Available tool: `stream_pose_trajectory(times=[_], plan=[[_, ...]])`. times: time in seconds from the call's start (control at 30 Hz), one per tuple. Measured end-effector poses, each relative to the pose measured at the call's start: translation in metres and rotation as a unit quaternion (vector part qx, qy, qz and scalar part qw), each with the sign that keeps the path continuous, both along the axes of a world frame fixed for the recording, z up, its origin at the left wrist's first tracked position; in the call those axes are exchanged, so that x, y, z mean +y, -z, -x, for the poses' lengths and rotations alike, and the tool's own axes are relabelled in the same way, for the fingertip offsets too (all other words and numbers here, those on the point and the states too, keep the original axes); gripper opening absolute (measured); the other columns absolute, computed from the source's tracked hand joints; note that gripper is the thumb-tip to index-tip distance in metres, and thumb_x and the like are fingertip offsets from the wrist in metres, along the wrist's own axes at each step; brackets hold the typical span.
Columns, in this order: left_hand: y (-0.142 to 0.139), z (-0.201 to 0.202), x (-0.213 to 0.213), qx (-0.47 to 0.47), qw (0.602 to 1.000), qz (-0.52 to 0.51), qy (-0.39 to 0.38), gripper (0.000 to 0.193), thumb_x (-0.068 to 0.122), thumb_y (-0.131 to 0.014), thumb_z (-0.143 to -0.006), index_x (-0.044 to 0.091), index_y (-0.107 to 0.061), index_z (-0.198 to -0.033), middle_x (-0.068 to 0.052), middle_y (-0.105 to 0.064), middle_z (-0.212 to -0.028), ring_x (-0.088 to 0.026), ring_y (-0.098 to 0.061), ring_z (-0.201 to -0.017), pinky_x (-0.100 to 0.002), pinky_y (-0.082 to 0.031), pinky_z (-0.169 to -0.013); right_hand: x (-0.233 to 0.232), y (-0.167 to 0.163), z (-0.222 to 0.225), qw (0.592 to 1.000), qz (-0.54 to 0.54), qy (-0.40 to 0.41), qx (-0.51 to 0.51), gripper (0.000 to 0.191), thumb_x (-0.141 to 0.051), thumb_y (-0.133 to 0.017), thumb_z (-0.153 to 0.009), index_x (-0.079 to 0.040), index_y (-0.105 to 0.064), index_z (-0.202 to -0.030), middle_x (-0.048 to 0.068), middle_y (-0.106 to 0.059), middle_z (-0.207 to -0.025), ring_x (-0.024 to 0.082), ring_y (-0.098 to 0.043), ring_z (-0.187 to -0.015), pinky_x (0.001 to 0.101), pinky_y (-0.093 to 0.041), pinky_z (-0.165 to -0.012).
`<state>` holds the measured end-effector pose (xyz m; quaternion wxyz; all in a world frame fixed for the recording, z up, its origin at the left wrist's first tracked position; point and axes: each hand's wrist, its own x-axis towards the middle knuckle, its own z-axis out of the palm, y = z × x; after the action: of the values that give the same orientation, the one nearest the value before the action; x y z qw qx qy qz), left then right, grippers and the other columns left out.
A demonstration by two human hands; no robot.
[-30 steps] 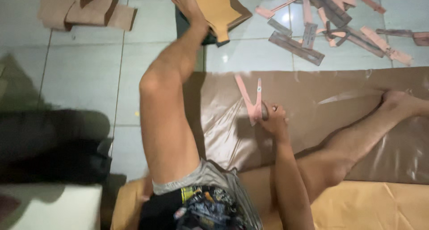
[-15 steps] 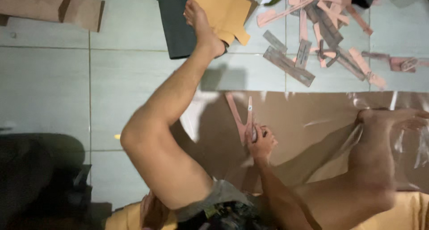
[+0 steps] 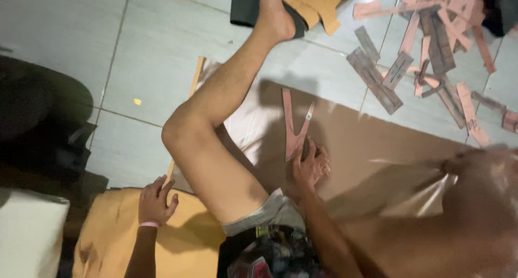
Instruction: The person sits on the floor and uses a pink paper pattern to trace a shape onto a large sheet of brown paper. They repeatedly reposition the pattern and use a pen to mark the outline on the paper.
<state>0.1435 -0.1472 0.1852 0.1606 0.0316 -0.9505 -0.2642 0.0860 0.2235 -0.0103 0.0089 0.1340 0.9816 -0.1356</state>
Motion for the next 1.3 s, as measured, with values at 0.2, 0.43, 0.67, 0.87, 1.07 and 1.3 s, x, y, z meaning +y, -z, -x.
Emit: stream_pose_trajectory(times=[0.2, 0.43, 0.67, 0.87, 1.07, 1.3], plan=[[0.186, -0.042, -0.024, 0.141, 0.95, -0.135, -0.245, 0.02, 0.008, -0.065, -0.106, -0.001, -0.06, -0.123, -0.017, -0.062, -0.12, -0.031, -0.059, -0.112, -0.042, -0.049, -0.102, 0.038, 0.01, 0.014, 0.989, 0.142, -0.032, -0.01, 0.068, -0.053, -0.07, -0.087, -0.03, -0.053, -0.149, 0.017, -0.048, -0.139, 0.04, -0.044, -0.13, 0.0588, -0.032, -0.106], [0.067, 0.115, 0.097, 0.064, 0.968, -0.228, 0.08, 0.032, 0.016, -0.08, -0.094, 0.003, -0.07, -0.121, -0.018, -0.069, -0.123, -0.034, -0.064, -0.12, -0.041, -0.049, -0.107, 0.079, -0.012, 0.043, 0.952, 0.211, -0.213, -0.056, 0.092, -0.059, -0.081, -0.071, -0.031, -0.047, -0.152, 0.022, -0.039, -0.144, 0.047, -0.036, -0.127, 0.0625, -0.029, -0.106], [0.154, 0.153, 0.187, -0.329, 0.935, -0.04, 0.123, 0.13, 0.049, -0.1, -0.049, 0.04, -0.029, -0.158, -0.019, -0.006, -0.168, -0.047, -0.005, -0.154, -0.067, -0.009, -0.118, 0.073, -0.023, 0.046, 0.967, 0.13, -0.195, -0.096, 0.089, -0.065, -0.08, -0.07, -0.042, -0.048, -0.15, 0.017, -0.036, -0.147, 0.045, -0.033, -0.134, 0.0689, -0.026, -0.105], [0.161, 0.15, 0.191, -0.365, 0.919, 0.018, 0.15, 0.135, 0.057, -0.098, -0.046, 0.046, -0.025, -0.158, -0.017, 0.0, -0.17, -0.048, 0.001, -0.154, -0.071, -0.005, -0.117, 0.077, -0.021, 0.046, 0.966, 0.135, -0.195, -0.104, 0.086, -0.064, -0.08, -0.071, -0.042, -0.051, -0.149, 0.013, -0.037, -0.145, 0.042, -0.034, -0.133, 0.0696, -0.025, -0.105], [0.154, 0.152, 0.201, -0.389, 0.911, 0.018, 0.139, 0.141, 0.057, -0.099, -0.041, 0.049, -0.022, -0.159, -0.017, 0.002, -0.17, -0.047, 0.003, -0.155, -0.072, -0.002, -0.117, 0.077, -0.024, 0.046, 0.967, 0.124, -0.199, -0.094, 0.084, -0.065, -0.08, -0.073, -0.042, -0.052, -0.148, 0.012, -0.039, -0.144, 0.04, -0.035, -0.13, 0.0667, -0.026, -0.103], [0.15, 0.156, 0.202, -0.388, 0.91, 0.021, 0.143, 0.143, 0.058, -0.099, -0.039, 0.048, -0.021, -0.158, -0.017, 0.003, -0.171, -0.047, 0.006, -0.155, -0.074, 0.002, -0.116, 0.079, -0.028, 0.049, 0.967, 0.125, -0.199, -0.095, 0.085, -0.06, -0.083, -0.069, -0.042, -0.055, -0.147, 0.011, -0.039, -0.144, 0.039, -0.035, -0.13, 0.0634, -0.027, -0.103]])
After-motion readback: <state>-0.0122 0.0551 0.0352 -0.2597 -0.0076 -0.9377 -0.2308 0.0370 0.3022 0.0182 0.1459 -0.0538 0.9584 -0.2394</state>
